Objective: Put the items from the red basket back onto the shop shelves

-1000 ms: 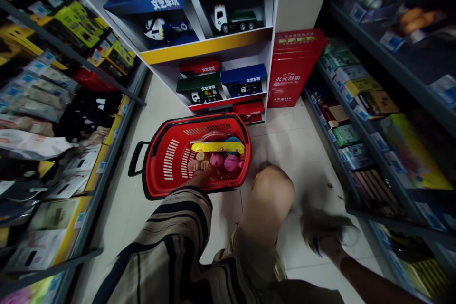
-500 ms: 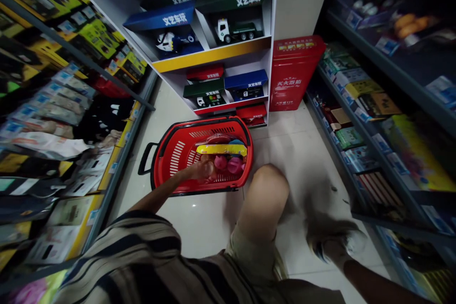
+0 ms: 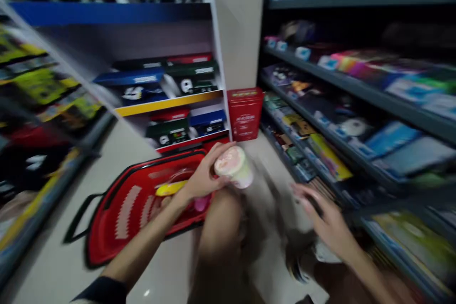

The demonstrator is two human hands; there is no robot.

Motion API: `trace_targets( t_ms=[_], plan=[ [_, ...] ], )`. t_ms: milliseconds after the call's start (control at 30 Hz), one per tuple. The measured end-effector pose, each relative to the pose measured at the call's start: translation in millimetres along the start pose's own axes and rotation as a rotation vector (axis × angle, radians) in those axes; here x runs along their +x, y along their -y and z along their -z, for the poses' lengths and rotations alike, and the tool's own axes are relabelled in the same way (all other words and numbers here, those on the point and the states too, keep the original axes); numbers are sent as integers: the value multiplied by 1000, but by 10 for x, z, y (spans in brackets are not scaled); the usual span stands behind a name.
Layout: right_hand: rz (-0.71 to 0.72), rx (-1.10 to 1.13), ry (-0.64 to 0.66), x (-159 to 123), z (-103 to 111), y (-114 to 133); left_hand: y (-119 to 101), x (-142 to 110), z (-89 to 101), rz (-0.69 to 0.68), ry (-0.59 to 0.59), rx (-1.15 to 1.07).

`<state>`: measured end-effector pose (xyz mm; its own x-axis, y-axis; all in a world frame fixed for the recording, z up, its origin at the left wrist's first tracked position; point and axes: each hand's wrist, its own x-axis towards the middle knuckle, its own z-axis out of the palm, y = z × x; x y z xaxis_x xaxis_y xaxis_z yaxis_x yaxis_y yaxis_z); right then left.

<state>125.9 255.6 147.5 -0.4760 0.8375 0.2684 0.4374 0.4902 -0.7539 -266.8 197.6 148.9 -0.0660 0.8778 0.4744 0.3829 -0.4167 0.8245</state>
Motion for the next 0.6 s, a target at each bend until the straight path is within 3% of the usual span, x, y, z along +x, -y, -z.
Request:
trace_targets(
  t_ms=[67,133,200,267,367,500,600],
  plan=[
    [35,170,88,516,-37,-128,-18,587,-679,-76,44,-127],
    [44,268,43,890,-44,-316,63,1038,-1384,-65,70,-301],
    [-8,376,-77,1032,-66,-537,230,1285,-1993,41,59,-489],
    [-95,460,-152,983,-96,-758,429,1332,-2409,154,56,-624],
    [-177,444,-144,807,-80,-1017,648,1216,-2653,204,150,-713],
    [-176,345,-160,790,39,-1229,784,1176,-2657,209,155,-697],
    [-189,366,-204,909,84,-1361,923,1265,-2718,307,194,-721]
  ],
)
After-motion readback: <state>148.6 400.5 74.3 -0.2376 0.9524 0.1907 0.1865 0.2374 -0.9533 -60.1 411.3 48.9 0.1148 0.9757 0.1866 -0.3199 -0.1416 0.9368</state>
